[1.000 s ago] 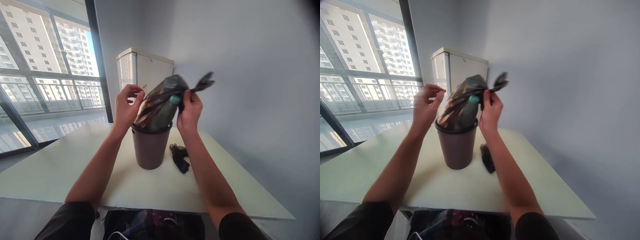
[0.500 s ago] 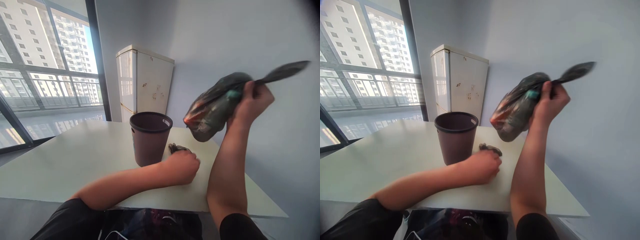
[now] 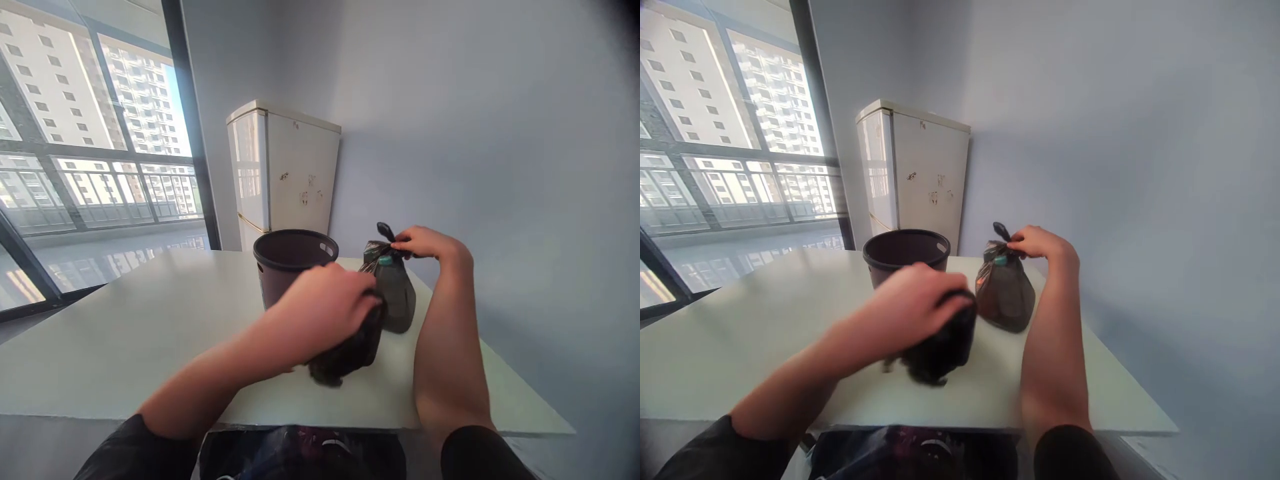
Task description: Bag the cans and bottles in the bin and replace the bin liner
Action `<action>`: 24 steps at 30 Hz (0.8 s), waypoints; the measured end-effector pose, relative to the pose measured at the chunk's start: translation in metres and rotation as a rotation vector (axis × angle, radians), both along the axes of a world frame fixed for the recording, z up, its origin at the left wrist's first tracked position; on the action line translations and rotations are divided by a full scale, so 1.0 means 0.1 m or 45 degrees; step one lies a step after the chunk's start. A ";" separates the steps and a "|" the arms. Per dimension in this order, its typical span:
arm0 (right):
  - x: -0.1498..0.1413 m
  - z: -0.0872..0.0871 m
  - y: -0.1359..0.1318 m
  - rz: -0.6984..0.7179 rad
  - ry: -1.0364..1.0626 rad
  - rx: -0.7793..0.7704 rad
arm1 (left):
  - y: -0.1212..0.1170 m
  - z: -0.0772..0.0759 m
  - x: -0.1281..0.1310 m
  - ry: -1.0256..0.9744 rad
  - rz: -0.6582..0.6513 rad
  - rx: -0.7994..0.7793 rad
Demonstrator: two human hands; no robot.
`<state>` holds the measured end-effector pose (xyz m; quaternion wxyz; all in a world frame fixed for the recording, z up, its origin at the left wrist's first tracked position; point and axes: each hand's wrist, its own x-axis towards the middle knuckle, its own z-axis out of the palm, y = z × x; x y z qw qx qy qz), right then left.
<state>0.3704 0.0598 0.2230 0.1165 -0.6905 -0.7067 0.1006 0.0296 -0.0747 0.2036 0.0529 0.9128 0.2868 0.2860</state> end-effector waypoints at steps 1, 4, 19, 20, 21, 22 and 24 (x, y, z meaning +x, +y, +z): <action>0.00 -0.02 0.03 0.047 -0.011 -0.068 | -0.06 0.17 -0.13 -0.126 0.087 0.013; -0.08 -0.06 0.11 0.093 -0.030 -0.210 | -0.03 0.48 -0.50 -0.572 0.219 0.132; -1.72 0.25 -0.91 0.654 1.031 0.704 | 0.47 0.42 -0.68 -1.172 0.351 0.164; -1.87 0.23 -1.00 0.770 1.009 0.556 | 0.48 0.39 -0.63 -1.162 0.344 0.151; -2.00 0.21 -1.08 0.841 0.987 0.441 | 0.49 0.37 -0.59 -1.142 0.327 0.134; -2.09 0.19 -1.13 0.874 0.993 0.377 | 0.50 0.35 -0.56 -1.118 0.306 0.119; -2.17 0.16 -1.18 0.866 1.032 0.372 | 0.52 0.34 -0.55 -1.063 0.267 0.100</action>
